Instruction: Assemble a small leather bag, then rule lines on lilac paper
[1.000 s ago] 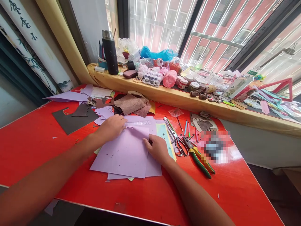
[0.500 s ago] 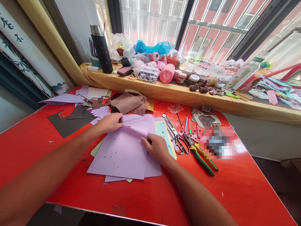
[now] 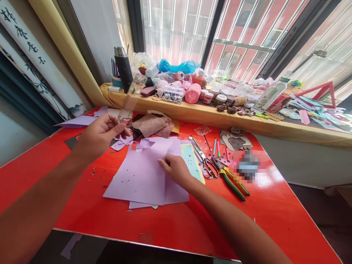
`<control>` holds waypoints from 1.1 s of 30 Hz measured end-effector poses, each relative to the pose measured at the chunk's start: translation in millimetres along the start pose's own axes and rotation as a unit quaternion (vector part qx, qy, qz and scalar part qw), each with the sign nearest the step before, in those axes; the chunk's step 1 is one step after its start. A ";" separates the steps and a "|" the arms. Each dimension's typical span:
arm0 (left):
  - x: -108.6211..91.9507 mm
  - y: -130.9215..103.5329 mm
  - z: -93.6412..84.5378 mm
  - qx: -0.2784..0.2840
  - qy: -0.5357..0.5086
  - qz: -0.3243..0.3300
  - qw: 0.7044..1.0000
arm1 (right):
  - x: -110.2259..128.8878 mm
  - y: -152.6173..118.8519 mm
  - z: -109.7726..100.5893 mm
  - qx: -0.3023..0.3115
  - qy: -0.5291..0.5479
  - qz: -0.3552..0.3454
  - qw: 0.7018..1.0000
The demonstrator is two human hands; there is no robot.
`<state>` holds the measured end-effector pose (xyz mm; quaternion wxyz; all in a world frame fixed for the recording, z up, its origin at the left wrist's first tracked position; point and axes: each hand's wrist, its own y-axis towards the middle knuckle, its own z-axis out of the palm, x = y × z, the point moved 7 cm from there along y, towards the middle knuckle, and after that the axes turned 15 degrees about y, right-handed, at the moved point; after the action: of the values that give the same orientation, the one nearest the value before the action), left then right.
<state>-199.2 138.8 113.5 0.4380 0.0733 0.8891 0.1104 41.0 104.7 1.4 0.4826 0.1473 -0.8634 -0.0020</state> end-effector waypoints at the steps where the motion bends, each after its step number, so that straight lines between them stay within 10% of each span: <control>1: -11.0 -2.1 -6.9 -0.018 -0.020 0.007 1.000 | 21.2 3.2 6.7 0.010 0.009 -0.016 1.000; 6: -70.2 -25.8 -38.5 -0.130 -0.020 0.057 0.990 | 90.9 14.0 33.3 0.114 0.164 -0.102 0.975; 12: -58.2 -48.1 -37.7 -0.106 -0.001 0.023 0.994 | 8.6 -1.1 -53.5 -0.111 0.221 0.022 0.969; 17: -21.0 -74.1 47.0 0.120 0.028 0.001 0.992 | -19.8 -39.0 -141.4 -0.197 0.266 0.049 0.942; 24: -20.0 -117.9 175.9 0.273 0.157 0.215 0.924 | -28.0 -80.7 -222.6 -0.393 0.471 0.037 0.788; 33: -34.3 -143.4 214.6 0.315 0.229 0.356 0.849 | -48.0 -107.2 -215.0 -0.398 0.512 0.086 0.757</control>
<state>-12.7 21.0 -24.6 0.1062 0.4918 0.8641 -0.0137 270.9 44.3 60.6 0.8657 -0.1536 -0.4183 -0.2283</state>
